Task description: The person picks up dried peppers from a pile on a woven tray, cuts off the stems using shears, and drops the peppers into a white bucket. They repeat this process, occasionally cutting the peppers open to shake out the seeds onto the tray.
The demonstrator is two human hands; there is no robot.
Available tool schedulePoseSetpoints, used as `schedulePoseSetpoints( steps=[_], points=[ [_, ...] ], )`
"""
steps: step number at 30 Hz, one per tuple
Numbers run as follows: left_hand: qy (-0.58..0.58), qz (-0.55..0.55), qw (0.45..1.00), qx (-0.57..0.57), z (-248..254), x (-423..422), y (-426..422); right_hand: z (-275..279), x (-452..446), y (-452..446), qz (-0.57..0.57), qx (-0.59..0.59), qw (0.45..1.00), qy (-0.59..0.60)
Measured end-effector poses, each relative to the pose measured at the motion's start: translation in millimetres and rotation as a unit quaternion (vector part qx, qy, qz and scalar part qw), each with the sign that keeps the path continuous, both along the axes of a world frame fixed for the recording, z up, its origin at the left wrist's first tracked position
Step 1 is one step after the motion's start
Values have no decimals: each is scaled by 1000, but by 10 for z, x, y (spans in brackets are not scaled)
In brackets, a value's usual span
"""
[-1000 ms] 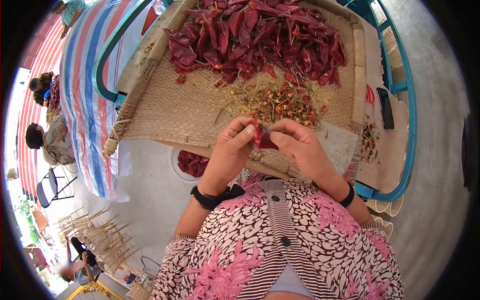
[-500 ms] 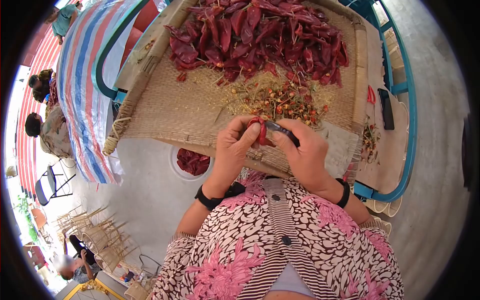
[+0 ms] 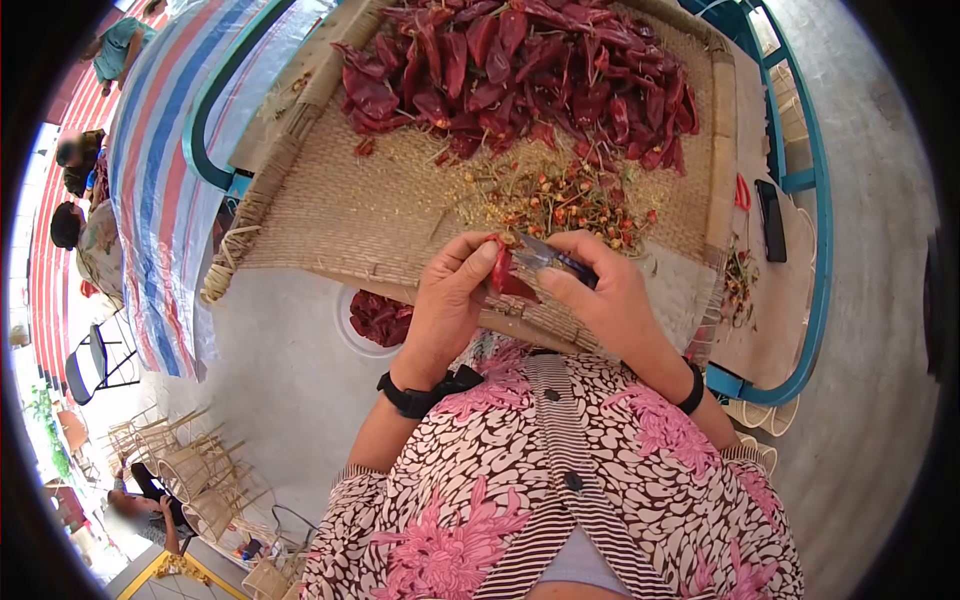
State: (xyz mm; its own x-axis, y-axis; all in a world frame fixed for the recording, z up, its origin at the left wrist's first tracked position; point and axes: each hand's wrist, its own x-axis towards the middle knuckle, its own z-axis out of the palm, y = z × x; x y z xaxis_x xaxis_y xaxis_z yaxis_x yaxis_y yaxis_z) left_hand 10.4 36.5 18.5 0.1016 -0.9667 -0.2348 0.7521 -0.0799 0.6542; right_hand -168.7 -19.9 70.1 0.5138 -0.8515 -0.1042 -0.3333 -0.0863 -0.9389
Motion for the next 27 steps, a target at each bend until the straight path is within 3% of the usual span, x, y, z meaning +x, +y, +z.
schedulePoseSetpoints(
  steps=[7, 13, 15, 22, 25, 27],
  points=[
    [-98, 12, 994, -49, -26, -40, -17, 29, 26, 7, 6, 77, 996, -54],
    [-218, 43, 973, -68, 33, -107, -46, 36, 38, 8, 8, 71, 996, -53],
    [-278, 43, 955, -90, -13, -107, -50, 10, 51, 22, 5, 9, 999, -54],
    [-256, 32, 963, -81, 76, -148, -18, 78, 80, 44, 8, -7, 1000, 25],
    [-256, 20, 962, -95, 104, -131, -5, -61, 74, 46, 5, 35, 999, -27],
    [-254, 3, 961, -110, 112, -109, 2, -9, -38, -45, -5, 298, 933, -200]
  ],
)
